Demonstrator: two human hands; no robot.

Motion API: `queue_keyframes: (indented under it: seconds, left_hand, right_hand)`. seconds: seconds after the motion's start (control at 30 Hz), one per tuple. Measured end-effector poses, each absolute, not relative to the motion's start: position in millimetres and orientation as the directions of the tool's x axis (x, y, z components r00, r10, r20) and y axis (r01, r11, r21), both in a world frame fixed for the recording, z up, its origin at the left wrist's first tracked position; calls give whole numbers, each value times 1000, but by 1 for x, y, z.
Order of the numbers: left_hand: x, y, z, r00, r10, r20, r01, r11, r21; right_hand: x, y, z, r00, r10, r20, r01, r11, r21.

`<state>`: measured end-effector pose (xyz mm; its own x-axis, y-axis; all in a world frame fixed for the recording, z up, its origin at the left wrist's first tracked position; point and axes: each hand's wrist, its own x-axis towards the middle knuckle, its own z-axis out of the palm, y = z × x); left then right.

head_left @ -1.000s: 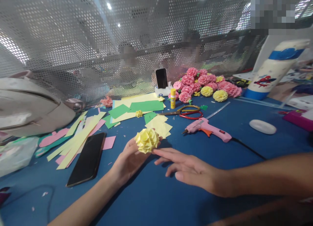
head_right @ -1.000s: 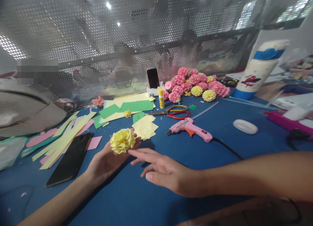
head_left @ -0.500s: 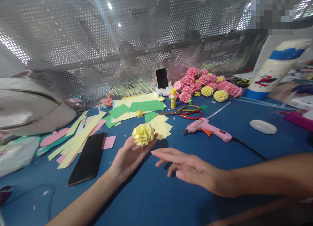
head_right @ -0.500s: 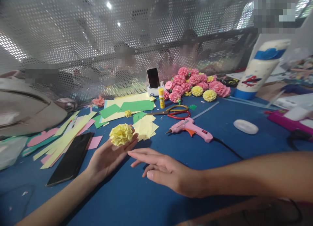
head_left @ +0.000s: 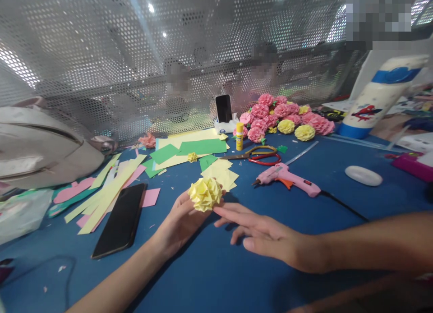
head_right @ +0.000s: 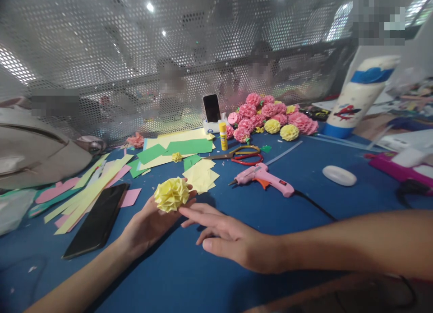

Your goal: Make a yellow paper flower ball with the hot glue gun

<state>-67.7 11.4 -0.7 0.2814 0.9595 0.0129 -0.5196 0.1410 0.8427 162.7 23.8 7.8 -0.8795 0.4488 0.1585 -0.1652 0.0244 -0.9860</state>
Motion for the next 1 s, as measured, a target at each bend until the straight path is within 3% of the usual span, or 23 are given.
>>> queue_keyframes:
  seconds: [0.53,0.67,0.8,1.0]
  left_hand:
    - [-67,14,1,205,979,-22,-602,144,785]
    - [-67,16,1,218,976,-18,-602,149,785]
    - [-66,15,0,225,974,4,-607,137,783]
    - [-55,4,4,188,976,-109,-647,206,734]
  right_hand:
    - [165,24,10,-881,434,187,-151,117,-982]
    - [168,20,10,-846,479,233,-83,313,-946]
    - [173,16,13,-838,482,256,82,575,-814]
    - [172,13,15,-853,459,249,194,721,-665]
